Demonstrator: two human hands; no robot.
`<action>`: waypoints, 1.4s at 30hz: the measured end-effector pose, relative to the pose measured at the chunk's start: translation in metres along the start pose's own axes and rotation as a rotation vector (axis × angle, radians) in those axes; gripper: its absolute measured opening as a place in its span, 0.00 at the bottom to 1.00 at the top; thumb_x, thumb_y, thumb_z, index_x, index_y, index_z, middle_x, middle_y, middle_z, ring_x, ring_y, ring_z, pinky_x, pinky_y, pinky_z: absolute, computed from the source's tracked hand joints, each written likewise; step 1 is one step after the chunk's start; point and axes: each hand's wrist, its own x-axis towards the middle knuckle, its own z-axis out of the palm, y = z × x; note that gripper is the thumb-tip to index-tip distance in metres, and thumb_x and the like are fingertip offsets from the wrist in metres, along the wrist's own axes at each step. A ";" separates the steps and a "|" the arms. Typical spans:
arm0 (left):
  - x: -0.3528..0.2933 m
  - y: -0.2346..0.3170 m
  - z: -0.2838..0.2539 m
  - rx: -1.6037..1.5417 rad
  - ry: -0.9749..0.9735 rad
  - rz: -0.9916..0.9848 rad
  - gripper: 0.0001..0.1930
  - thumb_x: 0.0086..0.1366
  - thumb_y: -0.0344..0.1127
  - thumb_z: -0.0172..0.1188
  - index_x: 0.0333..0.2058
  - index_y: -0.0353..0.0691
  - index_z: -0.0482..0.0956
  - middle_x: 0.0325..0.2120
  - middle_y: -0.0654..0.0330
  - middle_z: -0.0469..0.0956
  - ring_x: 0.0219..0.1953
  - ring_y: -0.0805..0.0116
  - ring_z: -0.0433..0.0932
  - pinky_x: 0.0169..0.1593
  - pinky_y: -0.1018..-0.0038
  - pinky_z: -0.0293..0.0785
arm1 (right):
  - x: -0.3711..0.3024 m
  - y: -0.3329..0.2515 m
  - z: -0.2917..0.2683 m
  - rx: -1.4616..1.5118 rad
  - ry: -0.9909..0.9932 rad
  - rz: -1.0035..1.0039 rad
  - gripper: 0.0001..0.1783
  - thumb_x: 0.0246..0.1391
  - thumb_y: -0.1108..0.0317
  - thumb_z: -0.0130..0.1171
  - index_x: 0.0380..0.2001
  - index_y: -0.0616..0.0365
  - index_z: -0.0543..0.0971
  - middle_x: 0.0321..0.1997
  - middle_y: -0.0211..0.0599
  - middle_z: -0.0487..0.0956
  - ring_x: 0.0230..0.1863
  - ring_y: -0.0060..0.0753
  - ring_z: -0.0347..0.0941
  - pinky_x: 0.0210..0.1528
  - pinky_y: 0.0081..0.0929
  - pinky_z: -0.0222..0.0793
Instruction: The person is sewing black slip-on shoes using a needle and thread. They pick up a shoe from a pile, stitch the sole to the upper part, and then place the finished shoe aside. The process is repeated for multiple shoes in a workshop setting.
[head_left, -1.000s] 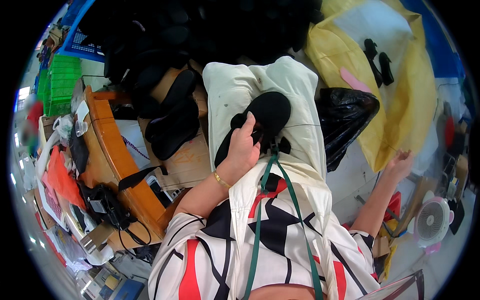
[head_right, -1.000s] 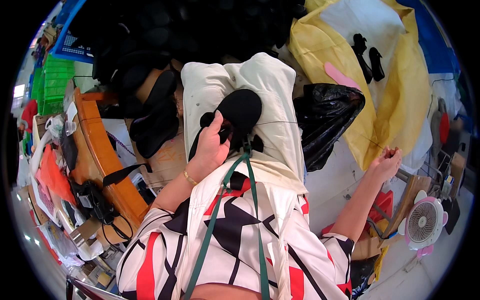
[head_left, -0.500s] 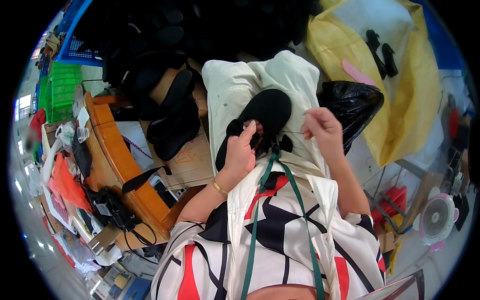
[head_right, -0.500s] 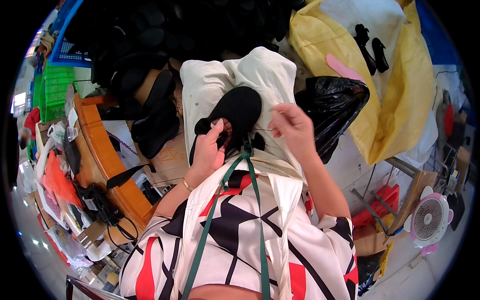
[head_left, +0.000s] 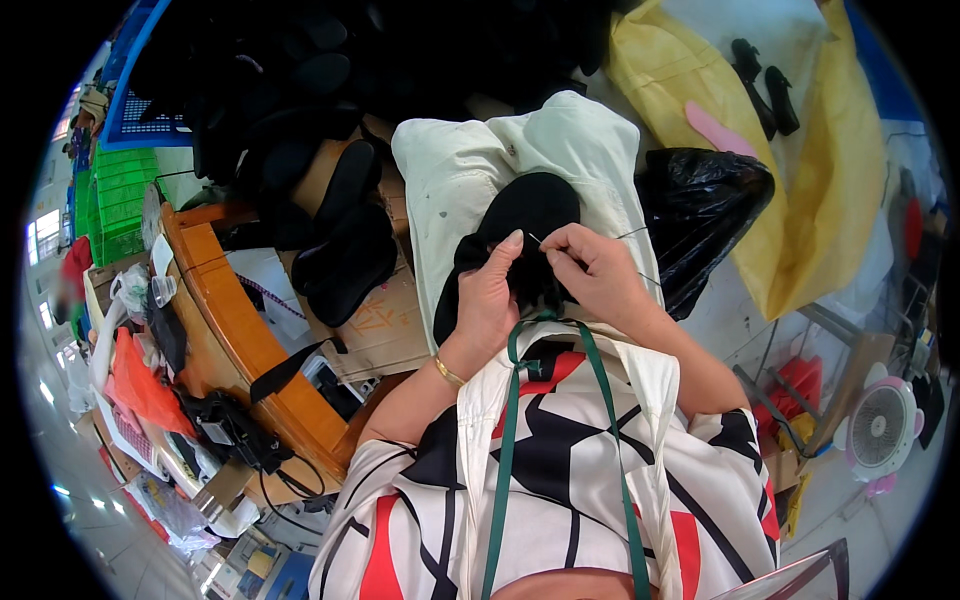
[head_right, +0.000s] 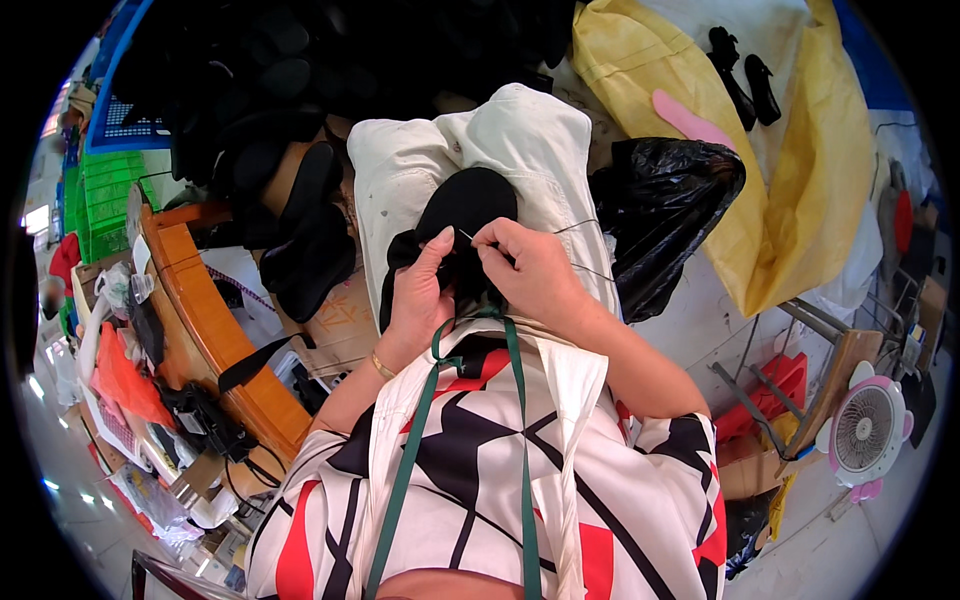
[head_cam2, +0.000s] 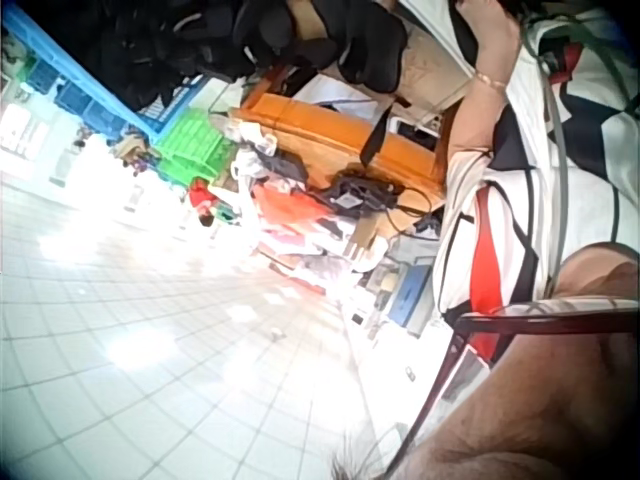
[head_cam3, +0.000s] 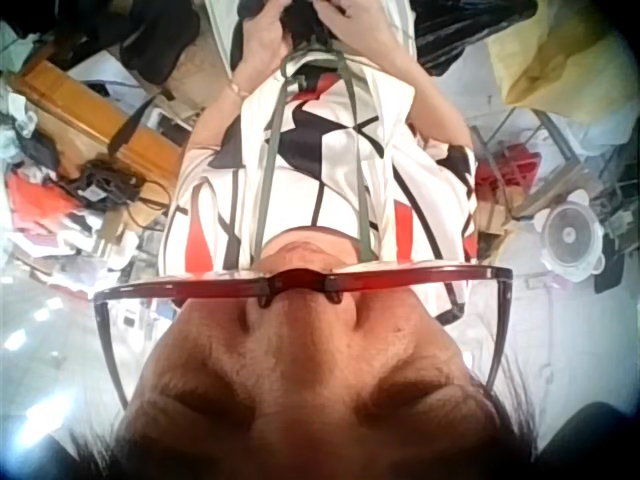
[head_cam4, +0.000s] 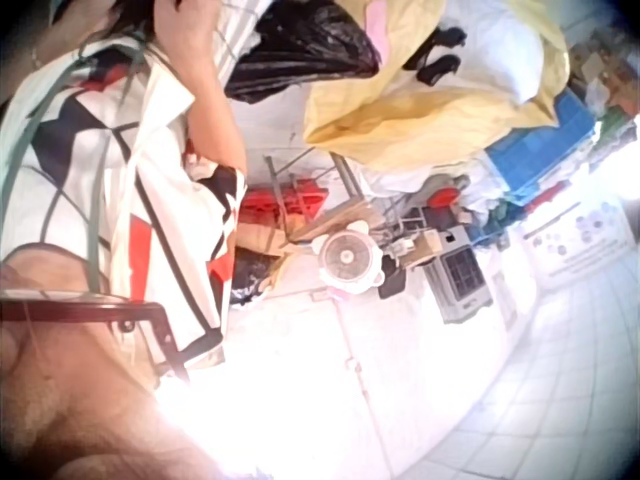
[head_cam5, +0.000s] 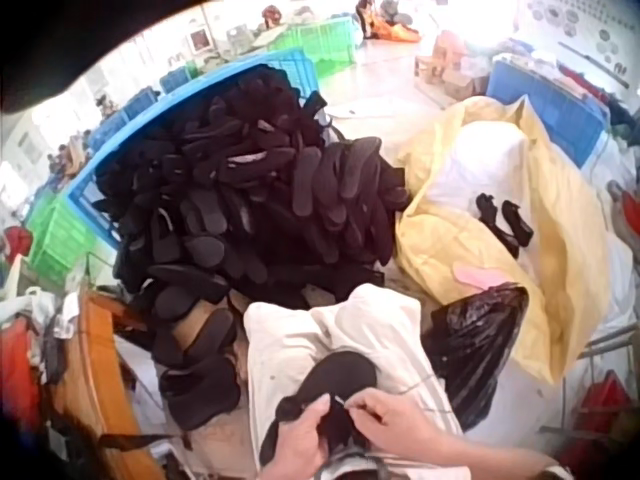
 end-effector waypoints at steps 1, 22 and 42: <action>-0.001 0.001 0.001 -0.008 -0.015 -0.009 0.08 0.64 0.33 0.67 0.38 0.37 0.81 0.36 0.63 0.81 0.37 0.75 0.79 0.44 0.75 0.77 | 0.001 0.000 0.000 0.003 -0.007 0.004 0.05 0.57 0.75 0.57 0.37 0.63 0.77 0.22 0.34 0.75 0.23 0.19 0.66 0.27 0.21 0.65; -0.011 -0.001 0.003 0.027 -0.175 -0.015 0.08 0.67 0.35 0.62 0.42 0.38 0.81 0.38 0.65 0.81 0.39 0.77 0.79 0.45 0.75 0.78 | 0.006 0.002 -0.014 0.152 -0.167 0.203 0.05 0.56 0.73 0.58 0.34 0.63 0.78 0.20 0.27 0.73 0.21 0.16 0.65 0.25 0.19 0.63; -0.011 -0.002 0.005 0.128 -0.102 -0.006 0.11 0.67 0.41 0.63 0.32 0.38 0.80 0.28 0.68 0.77 0.31 0.80 0.75 0.36 0.79 0.74 | -0.006 0.014 -0.010 0.137 -0.133 0.055 0.05 0.62 0.75 0.55 0.40 0.61 0.76 0.29 0.24 0.74 0.30 0.15 0.65 0.33 0.17 0.63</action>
